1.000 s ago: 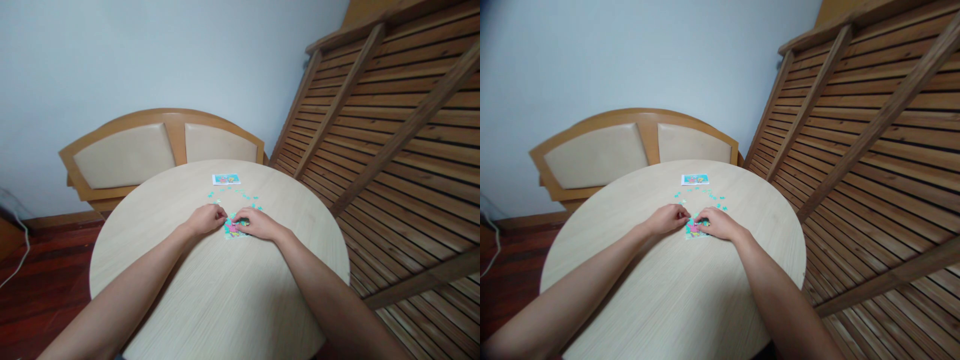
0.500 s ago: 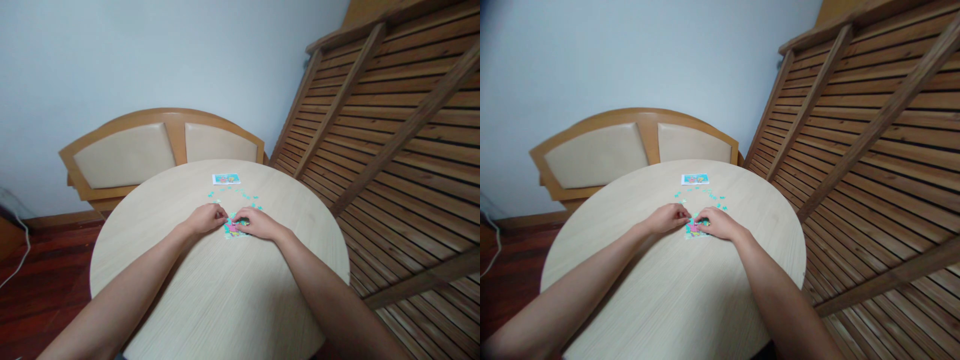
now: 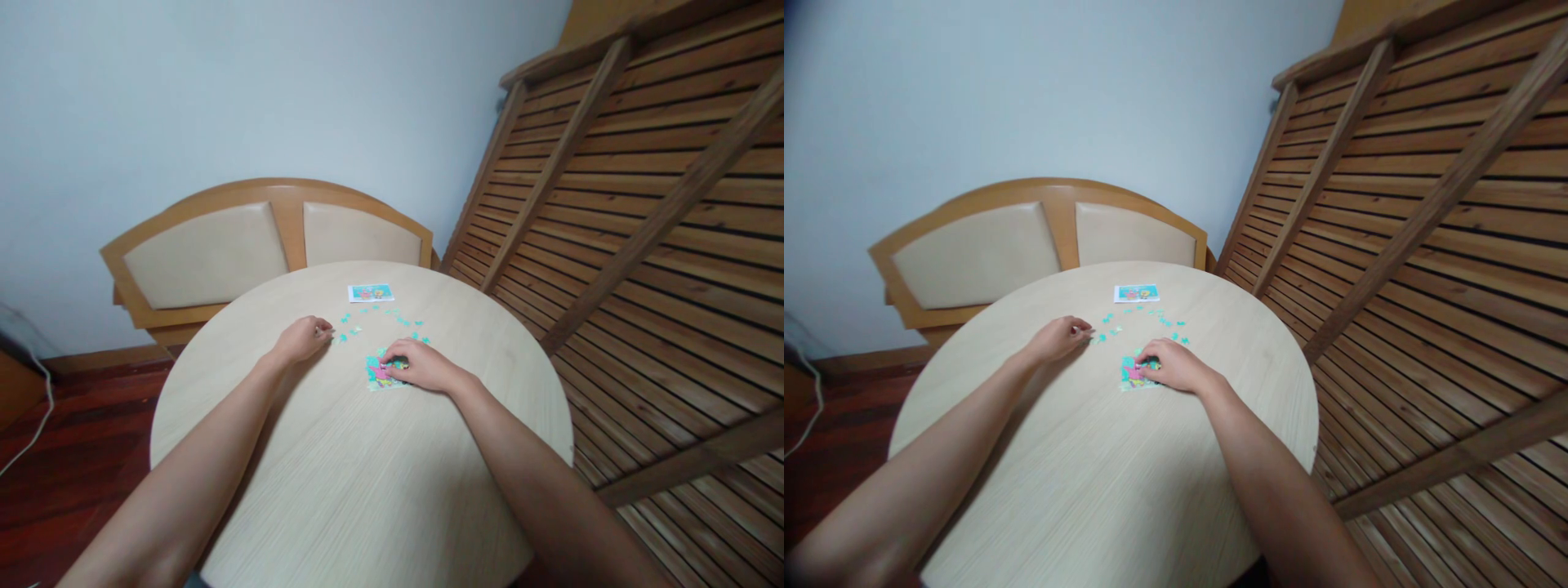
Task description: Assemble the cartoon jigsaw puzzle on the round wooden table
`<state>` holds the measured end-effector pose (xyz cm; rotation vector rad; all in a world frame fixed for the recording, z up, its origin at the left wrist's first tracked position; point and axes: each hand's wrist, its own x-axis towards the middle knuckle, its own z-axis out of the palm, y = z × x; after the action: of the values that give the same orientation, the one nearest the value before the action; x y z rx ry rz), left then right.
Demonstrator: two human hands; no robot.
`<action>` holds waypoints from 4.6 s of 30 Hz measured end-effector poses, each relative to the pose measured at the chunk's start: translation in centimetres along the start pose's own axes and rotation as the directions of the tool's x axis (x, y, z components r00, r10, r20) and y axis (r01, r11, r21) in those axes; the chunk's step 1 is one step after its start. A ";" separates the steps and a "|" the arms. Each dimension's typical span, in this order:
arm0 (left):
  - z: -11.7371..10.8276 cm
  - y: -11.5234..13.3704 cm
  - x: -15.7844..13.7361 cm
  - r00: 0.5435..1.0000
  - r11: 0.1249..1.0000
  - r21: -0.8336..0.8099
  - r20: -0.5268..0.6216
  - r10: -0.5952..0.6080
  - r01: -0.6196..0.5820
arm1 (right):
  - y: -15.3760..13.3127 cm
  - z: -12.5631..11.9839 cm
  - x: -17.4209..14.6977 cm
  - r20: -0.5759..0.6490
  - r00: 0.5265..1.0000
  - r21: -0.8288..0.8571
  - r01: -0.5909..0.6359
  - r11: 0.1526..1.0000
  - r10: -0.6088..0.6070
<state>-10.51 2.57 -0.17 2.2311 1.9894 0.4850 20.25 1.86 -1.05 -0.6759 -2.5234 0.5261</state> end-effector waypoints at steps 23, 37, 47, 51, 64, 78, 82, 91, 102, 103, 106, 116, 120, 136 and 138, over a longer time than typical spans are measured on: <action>-0.8 -0.9 -0.3 0.993 0.993 0.015 -0.015 -0.114 0.114 | -0.3 -0.1 0.0 0.003 1.000 -0.005 -0.010 1.000 0.010; -1.3 -0.8 -0.4 0.994 1.000 -0.023 0.112 -0.019 0.021 | 0.0 0.0 -0.1 -0.001 1.000 0.002 -0.011 1.000 0.011; 0.0 0.6 -0.3 0.996 0.997 -0.025 0.055 0.073 -0.071 | 0.0 0.1 0.0 0.001 1.000 0.005 -0.006 1.000 0.006; 0.3 0.4 0.0 0.995 0.996 -0.041 0.070 0.076 -0.073 | 0.0 -0.1 0.0 0.007 1.000 0.014 0.001 1.000 -0.002; 0.1 1.0 -0.3 0.972 0.933 -0.327 0.125 0.197 -0.148 | -0.3 -0.2 0.1 0.010 1.000 0.027 -0.006 1.000 0.006; 1.7 6.6 -1.1 0.927 0.580 -0.808 0.135 0.351 -0.102 | -2.0 -0.6 0.4 -0.138 0.985 0.186 -0.078 0.980 0.104; 2.6 7.6 -1.3 0.936 0.545 -0.831 0.098 0.339 -0.110 | -1.9 -0.7 0.3 -0.145 0.981 0.235 -0.091 0.968 0.127; 3.1 9.7 -3.6 0.798 0.688 -0.504 -0.005 0.602 -0.522 | 0.6 -2.5 -0.5 -0.226 0.954 0.187 -0.154 0.970 0.195; 3.0 8.4 -3.2 0.741 0.746 -0.247 0.131 0.658 -0.618 | 1.3 -2.5 -0.8 -0.232 0.926 0.198 -0.255 0.947 0.298; 2.9 8.2 -3.0 0.747 0.751 -0.239 0.129 0.653 -0.615 | 1.3 -2.5 -0.9 -0.221 0.928 0.217 -0.253 0.943 0.300; 2.7 7.6 -2.8 0.762 0.769 -0.204 0.127 0.635 -0.606 | 1.5 -2.3 -0.9 -0.194 0.930 0.253 -0.260 0.932 0.312; 2.9 7.0 -2.5 0.787 0.797 -0.150 0.134 0.603 -0.585 | 1.7 -2.3 -1.0 -0.149 0.935 0.227 -0.286 0.931 0.323; 2.9 7.0 -2.5 0.783 0.792 -0.152 0.129 0.609 -0.591 | 2.2 -2.1 -1.1 -0.105 0.923 0.294 -0.326 0.898 0.370; 2.9 7.0 -2.5 0.787 0.796 -0.159 0.131 0.603 -0.584 | 2.8 -1.5 -1.1 -0.041 0.877 0.258 -0.454 0.853 0.479; 3.0 7.0 -2.5 0.785 0.793 -0.166 0.126 0.607 -0.586 | 2.8 -1.4 -1.0 -0.050 0.881 0.226 -0.449 0.864 0.471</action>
<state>-3.16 -0.44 -1.32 2.6897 1.0961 0.4237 22.79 3.86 -1.56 -1.2014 -2.1614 0.8814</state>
